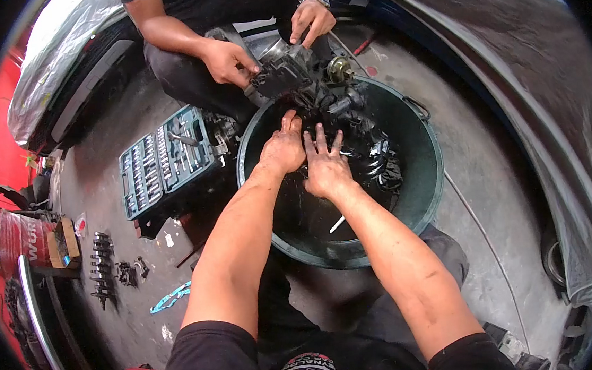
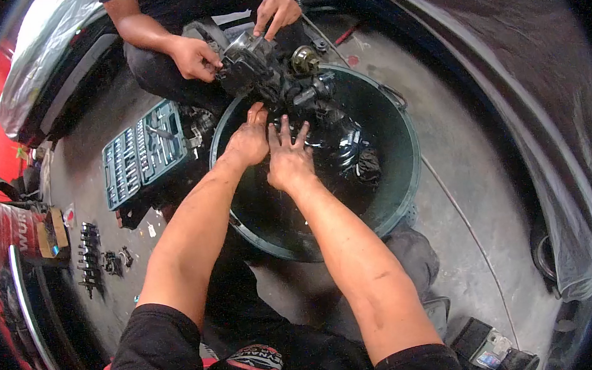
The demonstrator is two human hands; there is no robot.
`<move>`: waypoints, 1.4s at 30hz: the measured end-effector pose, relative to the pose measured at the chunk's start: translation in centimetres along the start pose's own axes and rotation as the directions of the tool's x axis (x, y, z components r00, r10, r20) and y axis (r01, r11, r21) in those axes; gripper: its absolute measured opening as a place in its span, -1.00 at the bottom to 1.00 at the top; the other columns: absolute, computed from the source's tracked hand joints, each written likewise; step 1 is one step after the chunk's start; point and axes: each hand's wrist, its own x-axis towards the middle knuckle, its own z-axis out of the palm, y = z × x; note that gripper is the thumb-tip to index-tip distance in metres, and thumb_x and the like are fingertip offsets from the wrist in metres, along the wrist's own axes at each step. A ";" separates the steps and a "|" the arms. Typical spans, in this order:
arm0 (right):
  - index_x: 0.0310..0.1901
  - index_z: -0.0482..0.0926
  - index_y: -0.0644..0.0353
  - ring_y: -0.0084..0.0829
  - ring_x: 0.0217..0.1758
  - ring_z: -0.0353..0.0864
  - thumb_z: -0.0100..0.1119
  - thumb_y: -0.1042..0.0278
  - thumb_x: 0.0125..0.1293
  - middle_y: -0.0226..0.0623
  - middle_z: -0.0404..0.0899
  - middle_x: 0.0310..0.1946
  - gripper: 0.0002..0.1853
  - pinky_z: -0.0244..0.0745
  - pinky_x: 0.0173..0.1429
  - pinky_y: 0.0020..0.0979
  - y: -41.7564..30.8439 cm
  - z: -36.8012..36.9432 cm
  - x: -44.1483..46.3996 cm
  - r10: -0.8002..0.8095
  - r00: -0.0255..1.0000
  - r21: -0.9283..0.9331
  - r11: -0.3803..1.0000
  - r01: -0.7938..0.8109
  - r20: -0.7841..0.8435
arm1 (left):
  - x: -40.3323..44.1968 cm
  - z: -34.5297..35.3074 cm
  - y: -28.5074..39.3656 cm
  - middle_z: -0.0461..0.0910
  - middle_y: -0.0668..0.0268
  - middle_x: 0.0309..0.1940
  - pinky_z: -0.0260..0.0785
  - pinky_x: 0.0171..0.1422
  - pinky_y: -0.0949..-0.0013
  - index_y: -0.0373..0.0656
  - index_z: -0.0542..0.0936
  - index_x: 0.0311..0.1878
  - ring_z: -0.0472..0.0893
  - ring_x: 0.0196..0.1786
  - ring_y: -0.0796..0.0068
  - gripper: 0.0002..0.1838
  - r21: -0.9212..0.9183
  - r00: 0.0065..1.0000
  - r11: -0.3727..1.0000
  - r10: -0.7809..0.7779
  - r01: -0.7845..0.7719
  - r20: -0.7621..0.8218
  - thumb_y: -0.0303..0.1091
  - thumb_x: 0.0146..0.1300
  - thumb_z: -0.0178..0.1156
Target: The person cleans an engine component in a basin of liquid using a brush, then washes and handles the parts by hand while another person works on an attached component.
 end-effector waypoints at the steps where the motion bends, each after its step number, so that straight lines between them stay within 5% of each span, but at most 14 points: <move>1: 0.60 -0.10 0.07 0.41 0.61 -0.37 0.30 0.37 0.11 -0.08 -0.35 0.64 0.05 0.23 0.49 0.24 0.0 0.1 0.1 0.004 1.000 0.004 1.000 -0.004 -0.003 | 0.1 0.1 0.0 -0.07 0.04 0.59 0.35 0.39 0.04 -0.34 0.21 0.44 0.49 0.33 -0.07 -0.42 0.013 1.000 1.000 -0.004 0.004 0.000 -0.25 0.44 -0.05; 12: 0.60 -0.09 0.03 0.39 0.62 -0.38 0.27 0.39 0.12 -0.10 -0.36 0.65 0.03 0.19 0.50 0.25 -0.1 0.0 0.1 0.008 1.000 0.024 1.000 -0.008 0.010 | 0.3 0.5 -0.4 -0.10 0.20 0.62 0.33 0.44 0.07 -0.22 0.15 0.49 0.45 0.36 -0.07 -0.36 0.001 1.000 1.000 -0.029 0.029 -0.002 -0.22 0.41 -0.02; 21: 0.60 -0.08 0.04 0.42 0.61 -0.37 0.30 0.37 0.11 -0.08 -0.34 0.64 0.04 0.23 0.48 0.25 0.0 0.1 0.1 -0.003 1.000 0.025 1.000 0.004 -0.005 | -0.1 -0.3 0.2 -0.08 0.08 0.60 0.32 0.42 0.03 -0.36 0.22 0.41 0.44 0.37 -0.09 -0.45 -0.006 1.000 1.000 -0.010 0.010 -0.011 -0.32 0.41 -0.05; 33: 0.59 -0.09 0.06 0.42 0.61 -0.37 0.32 0.36 0.11 -0.05 -0.34 0.64 0.05 0.24 0.47 0.27 -0.1 -0.1 0.0 -0.004 1.000 0.026 1.000 0.004 0.005 | 0.3 0.6 -0.5 -0.08 0.20 0.61 0.33 0.43 0.05 -0.22 0.18 0.48 0.46 0.35 -0.07 -0.38 -0.007 1.000 1.000 -0.027 0.027 -0.012 -0.24 0.40 -0.01; 42: 0.60 -0.10 0.06 0.43 0.61 -0.39 0.32 0.36 0.10 -0.06 -0.36 0.64 0.06 0.23 0.47 0.27 -0.1 0.0 0.0 0.001 1.000 0.029 1.000 -0.001 0.005 | -0.1 -0.1 0.1 -0.09 0.10 0.61 0.31 0.44 0.03 -0.35 0.21 0.43 0.43 0.38 -0.07 -0.43 0.013 1.000 1.000 -0.014 0.014 -0.001 -0.31 0.42 -0.06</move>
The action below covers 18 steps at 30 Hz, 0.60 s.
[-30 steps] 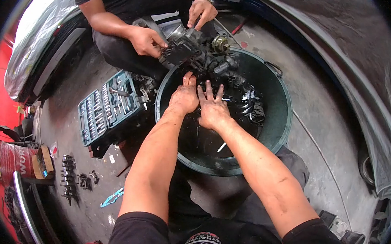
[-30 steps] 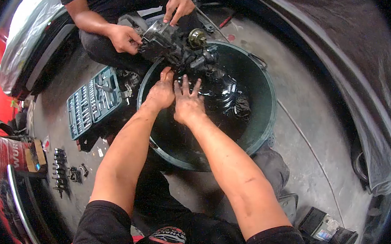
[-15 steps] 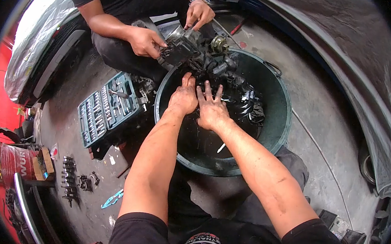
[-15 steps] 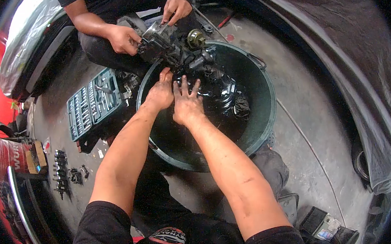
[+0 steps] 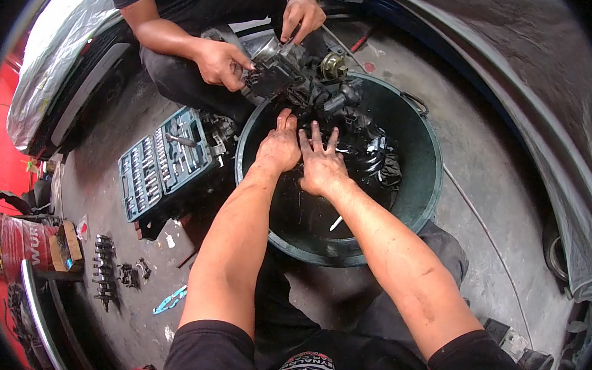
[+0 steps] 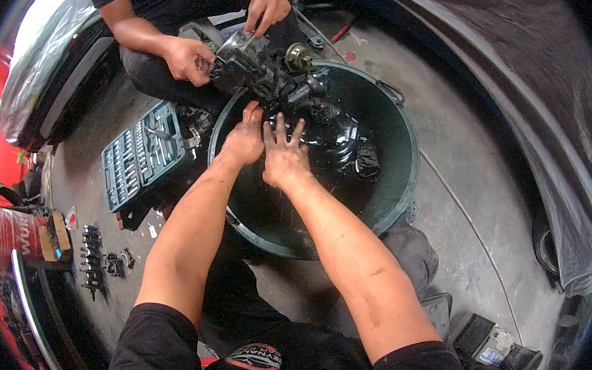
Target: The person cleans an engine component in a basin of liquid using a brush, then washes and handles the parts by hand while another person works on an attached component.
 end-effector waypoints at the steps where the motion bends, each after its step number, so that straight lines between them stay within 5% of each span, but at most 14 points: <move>1: 0.60 -0.10 0.06 0.43 0.61 -0.39 0.32 0.36 0.10 -0.06 -0.36 0.64 0.06 0.23 0.47 0.27 0.0 0.1 0.0 -0.002 1.000 0.002 1.000 0.002 -0.004 | 0.1 0.2 -0.2 -0.08 0.12 0.61 0.32 0.43 0.04 -0.32 0.20 0.44 0.45 0.36 -0.07 -0.41 -0.002 1.000 1.000 -0.002 0.002 -0.007 -0.28 0.42 -0.05; 10: 0.59 -0.07 0.07 0.44 0.60 -0.39 0.29 0.38 0.10 -0.06 -0.34 0.64 0.03 0.23 0.47 0.28 0.0 0.2 0.0 -0.007 1.000 0.007 1.000 0.008 -0.026 | 0.7 1.1 -1.0 -0.07 0.14 0.61 0.34 0.42 0.05 -0.26 0.19 0.46 0.48 0.33 -0.09 -0.39 -0.001 0.999 1.000 0.010 -0.010 -0.035 -0.23 0.41 -0.03; 13: 0.60 -0.11 0.03 0.42 0.61 -0.39 0.49 0.23 0.02 -0.08 -0.36 0.64 0.18 0.25 0.47 0.25 0.0 0.5 0.3 0.003 0.999 -0.014 1.000 -0.004 -0.034 | 0.5 1.2 -1.0 -0.07 0.15 0.61 0.33 0.43 0.04 -0.26 0.20 0.46 0.48 0.33 -0.10 -0.39 0.000 0.999 1.000 0.005 -0.005 -0.037 -0.24 0.41 -0.03; 18: 0.58 0.02 0.07 0.42 0.61 -0.32 0.27 0.34 0.12 -0.06 -0.27 0.64 -0.03 0.25 0.45 0.25 0.2 0.8 0.0 -0.008 0.996 0.023 1.000 0.011 -0.087 | 0.5 0.8 -0.7 -0.08 0.19 0.61 0.32 0.44 0.05 -0.26 0.21 0.47 0.44 0.36 -0.08 -0.40 -0.016 1.000 1.000 -0.014 0.014 -0.003 -0.24 0.42 -0.04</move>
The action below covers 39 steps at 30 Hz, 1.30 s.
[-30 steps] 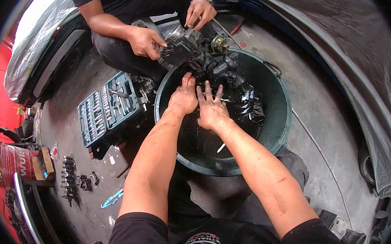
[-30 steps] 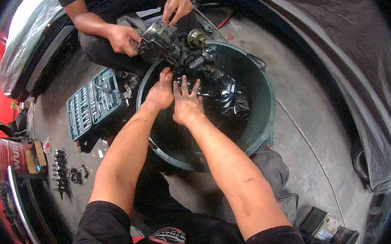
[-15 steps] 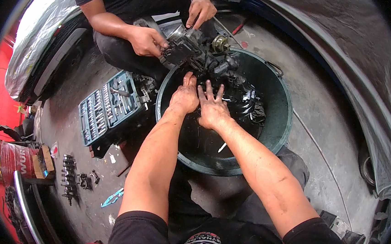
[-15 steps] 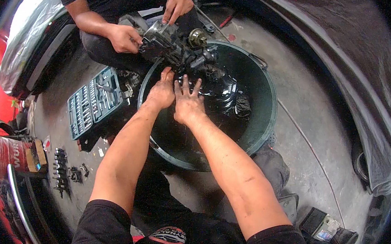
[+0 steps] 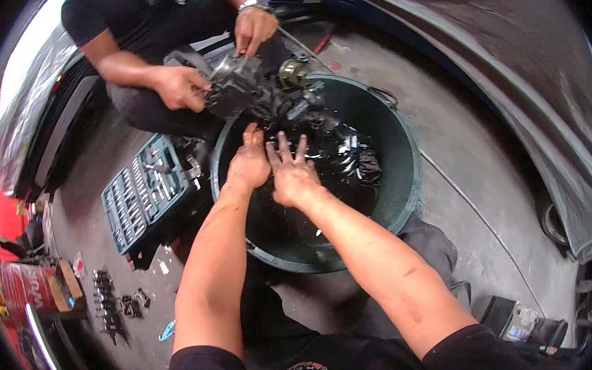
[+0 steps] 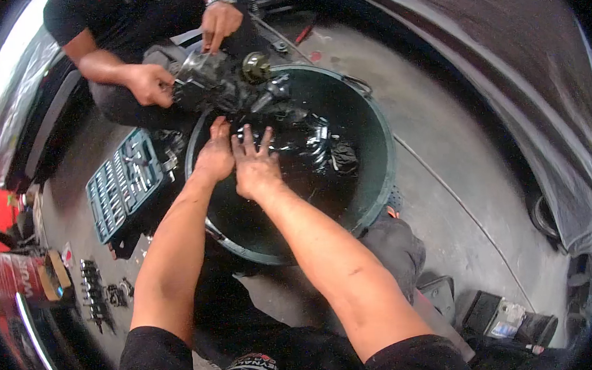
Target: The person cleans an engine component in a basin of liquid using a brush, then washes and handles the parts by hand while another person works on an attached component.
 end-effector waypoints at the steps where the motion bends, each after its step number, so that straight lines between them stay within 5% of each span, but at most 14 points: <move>1: 0.58 0.03 0.07 0.42 0.61 -0.31 0.27 0.34 0.12 -0.06 -0.26 0.64 -0.03 0.26 0.44 0.24 0.0 0.1 0.0 -0.002 1.000 0.002 1.000 0.002 -0.004 | 0.0 0.0 0.1 -0.09 0.19 0.61 0.32 0.43 0.04 -0.26 0.21 0.47 0.45 0.36 -0.08 -0.40 -0.002 1.000 1.000 -0.011 0.011 0.008 -0.24 0.42 -0.04; 11: 0.59 -0.05 0.06 0.38 0.62 -0.36 0.42 0.30 0.06 -0.07 -0.32 0.64 0.10 0.20 0.49 0.22 -0.1 -0.6 0.1 0.019 0.998 0.033 0.999 -0.021 0.061 | 0.0 -0.3 0.2 -0.12 0.22 0.62 0.34 0.41 0.05 -0.24 0.18 0.48 0.46 0.34 -0.08 -0.39 0.031 1.000 1.000 0.004 -0.004 0.001 -0.27 0.41 -0.02; 25: 0.60 -0.06 0.04 0.38 0.62 -0.38 0.24 0.38 0.15 -0.14 -0.33 0.65 -0.01 0.20 0.50 0.21 -0.6 -1.5 -0.2 0.037 0.995 0.010 0.999 -0.038 0.094 | -0.2 0.0 0.2 -0.05 0.23 0.60 0.35 0.41 0.05 -0.25 0.19 0.46 0.48 0.32 -0.09 -0.40 -0.006 0.998 1.000 0.028 -0.028 -0.060 -0.25 0.41 -0.04; 39: 0.59 -0.04 0.02 0.43 0.60 -0.31 0.35 0.33 0.09 -0.10 -0.31 0.64 0.05 0.29 0.44 0.25 -0.3 -0.4 0.3 0.011 0.999 -0.040 0.999 -0.010 0.035 | -0.3 -0.7 0.5 -0.08 0.12 0.61 0.36 0.40 0.05 -0.28 0.21 0.46 0.50 0.31 -0.10 -0.40 -0.002 1.000 1.000 -0.007 0.007 0.008 -0.26 0.40 -0.02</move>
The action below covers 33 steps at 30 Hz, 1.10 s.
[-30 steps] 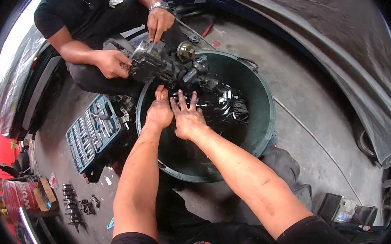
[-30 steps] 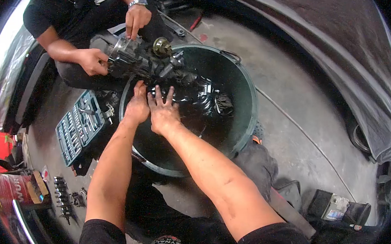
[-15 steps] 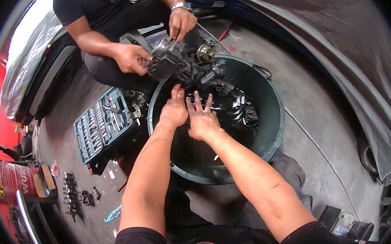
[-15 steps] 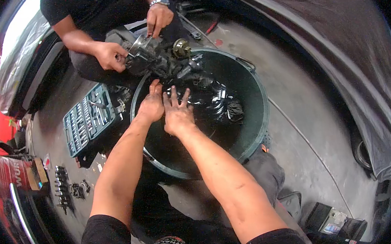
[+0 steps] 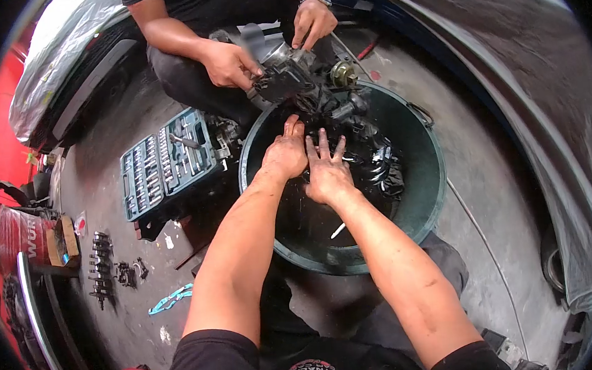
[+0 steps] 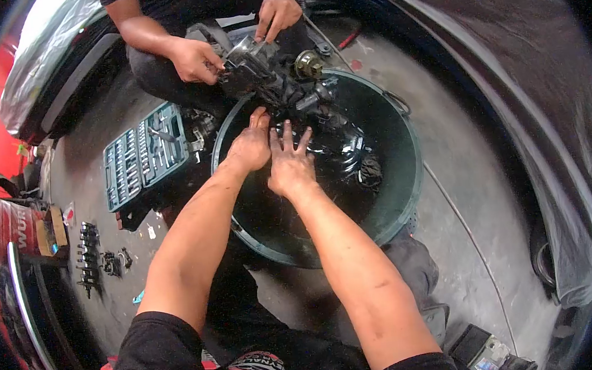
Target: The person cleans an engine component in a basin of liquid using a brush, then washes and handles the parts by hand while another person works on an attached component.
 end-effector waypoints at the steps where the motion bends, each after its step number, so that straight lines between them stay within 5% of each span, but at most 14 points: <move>1: 0.59 -0.03 0.02 0.42 0.60 -0.30 0.36 0.32 0.08 -0.09 -0.30 0.64 0.05 0.29 0.44 0.25 0.0 0.0 0.0 -0.003 1.000 -0.006 1.000 0.003 -0.002 | 0.0 0.1 -0.1 -0.08 0.15 0.62 0.35 0.42 0.07 -0.24 0.19 0.48 0.50 0.31 -0.10 -0.37 -0.009 1.000 1.000 -0.006 0.006 0.004 -0.24 0.39 -0.01; 14: 0.58 0.00 0.00 0.47 0.58 -0.23 0.47 0.25 0.01 -0.04 -0.21 0.62 0.11 0.36 0.40 0.25 0.1 0.4 0.3 -0.010 0.998 -0.020 1.000 0.009 -0.057 | 0.4 0.7 -0.4 -0.04 0.15 0.61 0.34 0.42 0.05 -0.21 0.26 0.43 0.49 0.32 -0.12 -0.44 -0.061 0.999 0.998 0.018 -0.021 -0.045 -0.23 0.40 -0.03; 21: 0.58 0.02 -0.04 0.47 0.57 -0.16 0.49 0.14 0.01 -0.07 -0.17 0.62 0.12 0.39 0.43 0.08 1.0 1.4 1.4 -0.052 0.998 -0.108 0.993 0.046 -0.046 | -0.3 0.5 -0.3 0.03 0.07 0.58 0.31 0.44 0.05 -0.27 0.26 0.42 0.45 0.36 -0.08 -0.47 -0.074 0.997 0.997 0.023 -0.028 -0.068 -0.26 0.44 -0.07; 22: 0.59 -0.06 0.07 0.40 0.60 -0.25 0.50 0.06 0.03 0.04 -0.19 0.61 0.17 -0.23 0.66 0.13 1.1 1.2 1.5 -0.084 0.996 -0.077 0.994 0.082 -0.020 | -0.4 0.2 -0.1 0.02 0.08 0.58 0.30 0.45 0.05 -0.26 0.27 0.42 0.45 0.36 -0.08 -0.46 -0.076 0.998 0.997 0.011 -0.016 -0.057 -0.26 0.45 -0.08; 25: 0.60 -0.08 -0.06 0.42 0.60 -0.25 0.54 0.08 0.01 -0.09 -0.26 0.64 0.20 0.01 0.62 0.10 0.5 0.4 1.2 -0.003 1.000 -0.076 0.997 0.004 0.006 | -0.7 -0.3 0.3 0.00 0.13 0.60 0.29 0.46 0.05 -0.25 0.25 0.46 0.45 0.37 -0.05 -0.45 -0.085 0.999 0.996 -0.026 0.023 -0.031 -0.25 0.46 -0.10; 33: 0.61 -0.14 -0.06 0.35 0.62 -0.37 0.59 0.12 -0.02 -0.16 -0.31 0.65 0.26 0.00 0.62 0.11 1.0 1.7 1.8 -0.025 0.999 -0.069 0.997 0.022 -0.039 | -0.3 -0.4 0.7 0.01 0.11 0.61 0.31 0.46 0.12 -0.21 0.29 0.46 0.44 0.41 0.00 -0.45 -0.088 0.999 0.995 -0.045 0.045 -0.005 -0.20 0.47 -0.12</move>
